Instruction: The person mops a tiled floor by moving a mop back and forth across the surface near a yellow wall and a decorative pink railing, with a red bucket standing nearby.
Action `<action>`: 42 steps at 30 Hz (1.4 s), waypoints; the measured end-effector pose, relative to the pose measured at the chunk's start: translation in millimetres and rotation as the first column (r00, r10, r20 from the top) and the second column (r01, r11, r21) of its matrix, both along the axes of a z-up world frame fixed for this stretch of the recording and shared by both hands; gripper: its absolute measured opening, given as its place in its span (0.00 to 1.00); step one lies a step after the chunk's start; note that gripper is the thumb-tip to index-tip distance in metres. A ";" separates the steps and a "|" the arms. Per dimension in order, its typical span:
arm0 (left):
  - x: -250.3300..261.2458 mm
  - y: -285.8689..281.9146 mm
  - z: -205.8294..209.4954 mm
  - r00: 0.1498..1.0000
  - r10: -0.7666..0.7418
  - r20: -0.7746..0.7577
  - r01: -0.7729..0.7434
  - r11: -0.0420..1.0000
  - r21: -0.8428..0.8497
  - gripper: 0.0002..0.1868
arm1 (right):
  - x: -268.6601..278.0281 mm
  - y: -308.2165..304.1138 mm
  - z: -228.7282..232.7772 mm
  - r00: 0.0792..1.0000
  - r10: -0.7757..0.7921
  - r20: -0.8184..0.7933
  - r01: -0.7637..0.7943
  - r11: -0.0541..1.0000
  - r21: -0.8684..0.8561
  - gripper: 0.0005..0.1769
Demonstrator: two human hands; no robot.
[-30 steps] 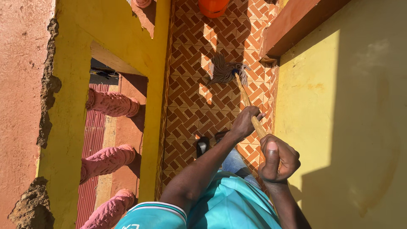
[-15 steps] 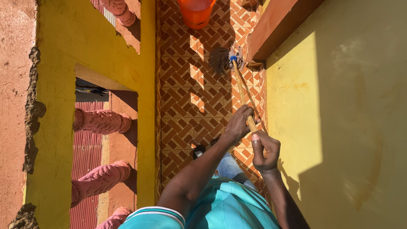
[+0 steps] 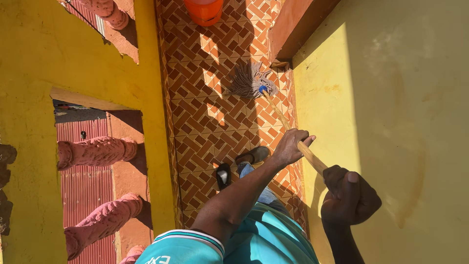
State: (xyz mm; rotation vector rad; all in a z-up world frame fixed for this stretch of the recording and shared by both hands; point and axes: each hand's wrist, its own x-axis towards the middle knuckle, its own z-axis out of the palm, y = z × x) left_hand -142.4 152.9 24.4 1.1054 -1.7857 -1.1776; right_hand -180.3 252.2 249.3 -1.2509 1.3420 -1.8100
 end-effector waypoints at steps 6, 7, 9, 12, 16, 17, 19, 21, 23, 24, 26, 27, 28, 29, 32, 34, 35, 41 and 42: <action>21.4 -26.2 -50.5 1.000 0.016 -0.011 -0.016 1.000 0.009 0.22 | 13.3 -8.4 -44.6 0.933 0.209 -0.293 -0.216 0.976 0.010 0.21; 27.6 -30.6 -55.4 0.999 -0.027 0.046 0.027 1.000 0.016 0.23 | 15.9 -8.6 -46.7 0.888 0.261 -0.378 -0.261 0.964 0.053 0.19; 25.2 -33.9 -53.6 0.993 -0.062 0.097 0.060 0.998 0.026 0.25 | 15.0 -7.9 -42.2 0.828 0.320 -0.461 -0.308 0.946 0.103 0.16; 15.0 -21.8 -28.9 0.977 -0.128 0.173 0.107 0.986 0.129 0.26 | 5.4 2.0 -14.7 0.929 0.211 -0.303 -0.146 0.964 0.224 0.19; -17.5 -16.0 -2.0 0.972 -0.157 0.176 0.118 0.970 0.212 0.26 | -17.1 -3.5 6.3 0.982 0.064 -0.179 -0.013 0.962 0.271 0.23; -20.6 -18.8 -2.5 0.972 -0.162 0.172 0.124 0.969 0.214 0.26 | -16.1 -10.4 0.7 0.985 0.039 -0.168 -0.017 0.992 0.127 0.23; -26.8 -23.3 -8.5 0.979 -0.098 0.176 0.068 0.983 0.171 0.23 | -16.9 -18.2 -8.6 0.987 0.013 -0.160 -0.015 1.000 -0.016 0.22; -23.2 -36.1 -21.3 0.987 -0.084 0.138 0.062 0.986 0.158 0.22 | -13.9 -22.4 -19.3 0.956 0.092 -0.280 -0.084 0.996 0.040 0.19; -18.6 -37.9 -34.2 0.992 -0.080 0.094 0.066 0.987 0.149 0.21 | -8.2 -26.9 -32.8 0.932 0.136 -0.335 -0.131 0.991 0.035 0.17; -14.3 -44.2 -39.7 0.983 -0.111 0.145 0.093 0.987 0.127 0.22 | -8.4 -31.5 -37.1 0.902 0.190 -0.388 -0.197 0.980 0.021 0.15; -12.5 -48.5 -42.3 0.969 -0.139 0.203 0.119 0.987 0.109 0.23 | -12.0 -30.1 -36.4 0.903 0.192 -0.385 -0.187 0.981 0.049 0.14; -13.6 -47.3 -40.0 0.967 -0.140 0.212 0.118 0.987 0.112 0.22 | -12.8 -27.1 -34.6 0.904 0.200 -0.378 -0.182 0.980 0.083 0.14; -15.4 -47.6 -36.5 0.965 -0.144 0.219 0.122 0.986 0.112 0.21 | -14.9 -24.0 -32.1 0.907 0.196 -0.373 -0.179 0.981 0.080 0.14; -15.3 -44.7 -32.3 0.963 -0.147 0.224 0.125 0.986 0.111 0.21 | -18.6 -19.9 -28.1 0.916 0.212 -0.340 -0.178 0.976 0.129 0.14; -27.7 -30.7 -12.5 0.956 -0.167 0.241 0.154 0.986 0.070 0.15 | -41.3 -3.8 -5.2 0.967 0.153 -0.206 -0.129 0.984 0.121 0.16; -41.2 -18.0 0.1 0.959 -0.169 0.229 0.148 0.983 0.107 0.19 | -57.1 1.7 4.6 0.985 0.037 -0.170 -0.006 0.984 0.178 0.19; -43.2 -17.3 1.6 0.958 -0.175 0.229 0.151 0.982 0.116 0.19 | -57.9 -1.1 -1.4 0.985 0.035 -0.168 -0.003 0.983 0.186 0.19; -36.1 -51.4 -16.4 0.947 -0.210 0.243 0.185 0.975 0.122 0.19 | -35.1 -27.3 -36.5 0.983 -0.024 -0.183 0.013 0.998 -0.059 0.20; -28.6 -57.3 -23.0 0.951 -0.196 0.240 0.180 0.980 0.087 0.17 | -29.0 -31.5 -40.2 0.980 0.025 -0.196 -0.038 0.997 -0.066 0.19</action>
